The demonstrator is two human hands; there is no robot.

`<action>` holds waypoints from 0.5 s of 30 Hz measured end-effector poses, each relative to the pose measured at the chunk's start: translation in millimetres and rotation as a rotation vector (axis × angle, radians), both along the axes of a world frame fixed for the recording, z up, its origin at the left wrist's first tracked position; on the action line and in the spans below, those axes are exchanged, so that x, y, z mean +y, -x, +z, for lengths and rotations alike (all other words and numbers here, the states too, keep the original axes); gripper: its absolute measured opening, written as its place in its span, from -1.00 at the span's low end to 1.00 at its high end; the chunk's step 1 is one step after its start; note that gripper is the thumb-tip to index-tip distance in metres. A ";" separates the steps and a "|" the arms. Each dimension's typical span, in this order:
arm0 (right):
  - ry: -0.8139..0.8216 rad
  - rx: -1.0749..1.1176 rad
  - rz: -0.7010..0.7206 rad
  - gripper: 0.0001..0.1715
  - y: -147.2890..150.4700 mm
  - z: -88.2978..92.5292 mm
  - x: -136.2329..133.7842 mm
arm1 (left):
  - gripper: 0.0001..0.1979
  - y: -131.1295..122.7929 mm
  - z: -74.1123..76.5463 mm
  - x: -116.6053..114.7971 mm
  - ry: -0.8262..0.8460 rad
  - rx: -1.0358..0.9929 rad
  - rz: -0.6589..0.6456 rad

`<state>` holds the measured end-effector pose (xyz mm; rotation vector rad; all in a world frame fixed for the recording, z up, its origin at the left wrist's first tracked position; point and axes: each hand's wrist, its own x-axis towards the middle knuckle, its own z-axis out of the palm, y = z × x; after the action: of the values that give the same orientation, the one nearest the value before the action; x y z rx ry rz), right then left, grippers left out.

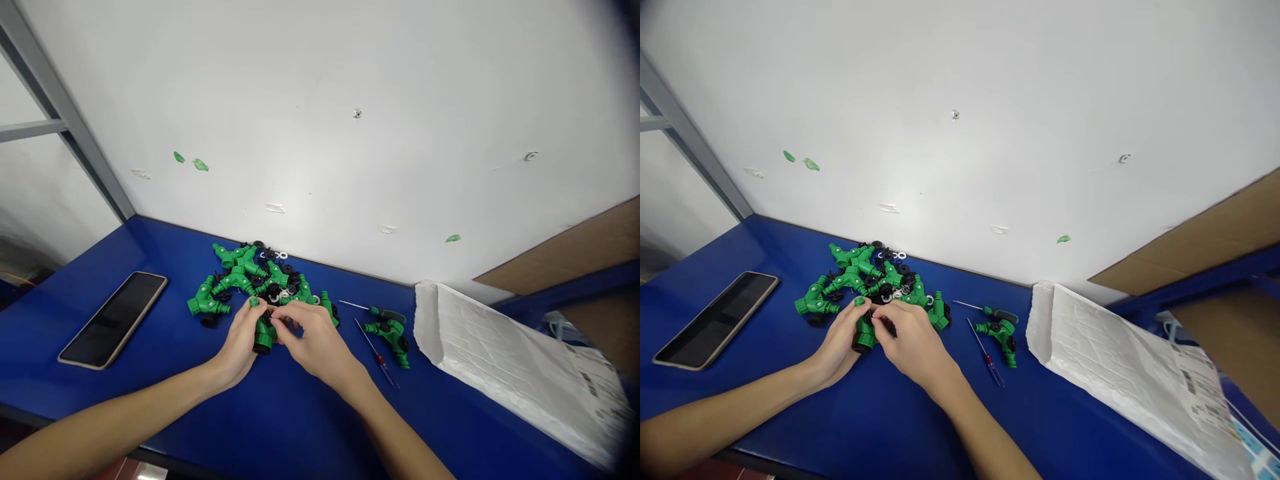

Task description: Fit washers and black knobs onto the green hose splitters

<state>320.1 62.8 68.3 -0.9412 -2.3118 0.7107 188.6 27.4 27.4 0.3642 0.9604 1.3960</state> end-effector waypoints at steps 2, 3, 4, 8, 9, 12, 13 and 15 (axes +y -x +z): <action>-0.068 -0.038 0.004 -0.84 0.3 -3.5 -0.1 | -0.81 -0.3 -0.5 -0.1 0.006 0.010 0.018; -0.089 -0.056 0.004 -0.83 0.5 -4.9 0.1 | -0.80 -0.5 -0.4 -0.1 0.005 0.013 0.021; -0.100 -0.072 0.003 -0.82 0.7 -5.7 0.4 | -0.79 -0.8 -0.2 -0.1 0.003 0.014 0.022; -0.099 -0.099 0.010 -0.77 1.3 -6.2 1.8 | -0.77 -1.1 0.6 -0.1 0.001 0.015 0.023; -0.098 -0.096 0.013 -0.77 1.4 -6.2 2.1 | -0.77 -1.0 0.4 -0.1 -0.001 0.019 0.025; -0.098 -0.084 0.020 -0.75 1.7 -7.0 2.6 | -0.79 -0.6 -1.2 0.0 -0.020 0.036 0.017; -0.096 -0.080 0.022 -0.74 1.9 -7.2 2.6 | -0.80 -0.5 -1.8 0.1 -0.027 0.040 0.011; -0.085 -0.076 0.023 -0.74 2.1 -6.7 2.5 | -0.82 -0.5 -2.5 0.3 -0.027 0.039 0.002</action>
<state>318.0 65.3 61.6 -0.9191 -2.4029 0.5907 189.1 27.7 24.8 0.4120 0.9749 1.4088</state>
